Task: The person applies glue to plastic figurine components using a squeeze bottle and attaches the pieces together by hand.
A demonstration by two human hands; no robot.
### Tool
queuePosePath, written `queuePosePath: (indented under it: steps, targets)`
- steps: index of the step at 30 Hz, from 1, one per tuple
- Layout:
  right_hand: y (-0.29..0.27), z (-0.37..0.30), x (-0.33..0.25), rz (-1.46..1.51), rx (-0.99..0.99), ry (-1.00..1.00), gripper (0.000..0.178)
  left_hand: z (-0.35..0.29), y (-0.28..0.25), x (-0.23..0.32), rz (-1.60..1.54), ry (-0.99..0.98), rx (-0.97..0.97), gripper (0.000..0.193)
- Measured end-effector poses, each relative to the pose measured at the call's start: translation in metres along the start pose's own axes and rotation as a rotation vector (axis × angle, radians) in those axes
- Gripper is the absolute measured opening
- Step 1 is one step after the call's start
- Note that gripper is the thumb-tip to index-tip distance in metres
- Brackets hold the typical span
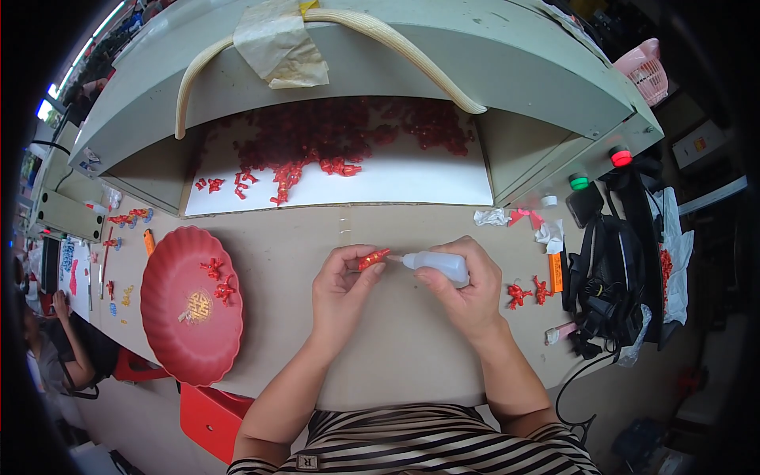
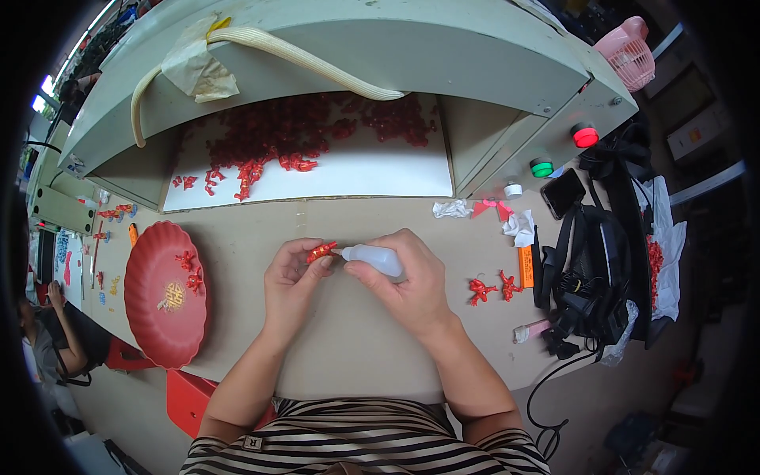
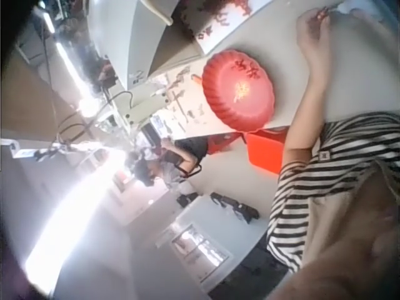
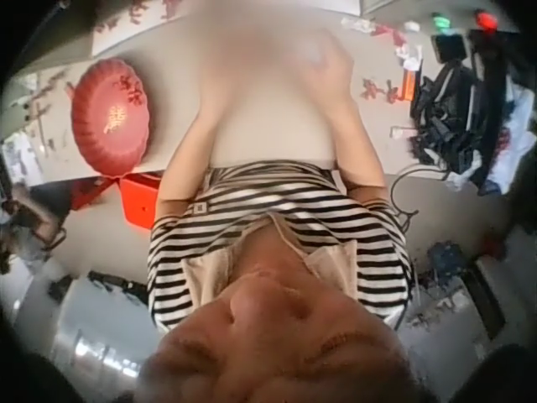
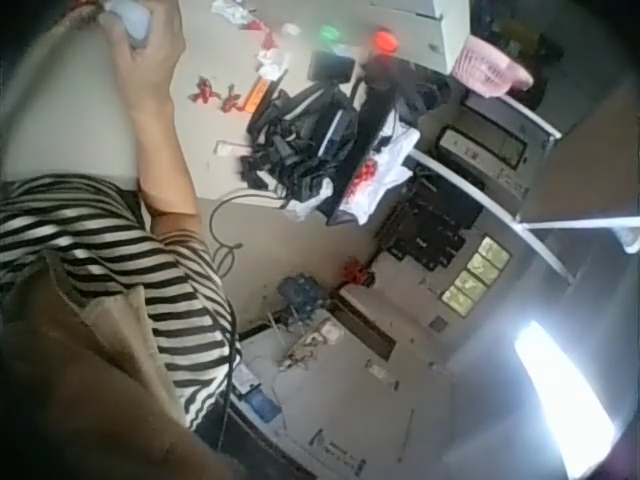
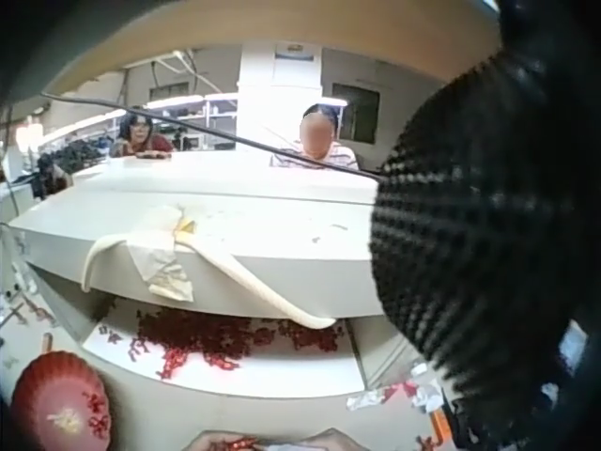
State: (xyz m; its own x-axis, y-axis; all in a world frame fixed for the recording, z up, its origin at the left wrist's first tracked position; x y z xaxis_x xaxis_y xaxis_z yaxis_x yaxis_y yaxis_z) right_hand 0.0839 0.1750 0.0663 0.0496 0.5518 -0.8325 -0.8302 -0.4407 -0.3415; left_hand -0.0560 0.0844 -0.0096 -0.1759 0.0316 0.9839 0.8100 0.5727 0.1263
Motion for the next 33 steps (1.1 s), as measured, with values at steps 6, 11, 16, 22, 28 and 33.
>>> queuePosePath:
  steps: [6, 11, 16, 22, 28, 33]
  targets:
    - [0.001, 0.0, 0.001, -0.005, -0.004, -0.009, 0.025, 0.0, -0.001, -0.002, -0.011, 0.004, -0.001, 0.021]
    - [-0.001, 0.0, -0.001, -0.009, 0.018, -0.033, 0.026, 0.0, 0.0, 0.0, -0.002, 0.003, 0.0, 0.021]
    - [0.001, -0.001, -0.001, -0.018, 0.004, -0.049, 0.027, -0.001, 0.0, -0.001, 0.007, 0.004, 0.0, 0.02]
    - [0.002, 0.0, -0.001, -0.047, 0.007, -0.087, 0.029, 0.001, 0.0, -0.002, 0.012, 0.001, 0.004, 0.019]
    - [-0.004, 0.0, 0.011, 0.084, 0.027, 0.097, 0.023, 0.0, -0.003, 0.0, 0.018, 0.0, 0.014, 0.021]
    - [-0.009, 0.004, 0.037, 0.356, 0.083, 0.289, 0.023, 0.001, -0.007, 0.001, -0.08, -0.012, -0.001, 0.022]
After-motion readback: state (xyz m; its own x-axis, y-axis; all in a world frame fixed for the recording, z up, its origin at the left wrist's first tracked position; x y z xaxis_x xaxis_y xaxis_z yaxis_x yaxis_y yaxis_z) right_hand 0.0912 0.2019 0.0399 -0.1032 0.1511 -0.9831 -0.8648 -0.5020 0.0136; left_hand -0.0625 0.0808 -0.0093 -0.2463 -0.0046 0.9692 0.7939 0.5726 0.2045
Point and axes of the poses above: each hand's wrist, its own z-axis towards the middle knuckle, its own y-axis out of the palm, x = y × z, the point moved 9 cm from there along z, towards the middle knuckle, and after that the axes turned 3 degrees about -y, right-handed, at the moved point
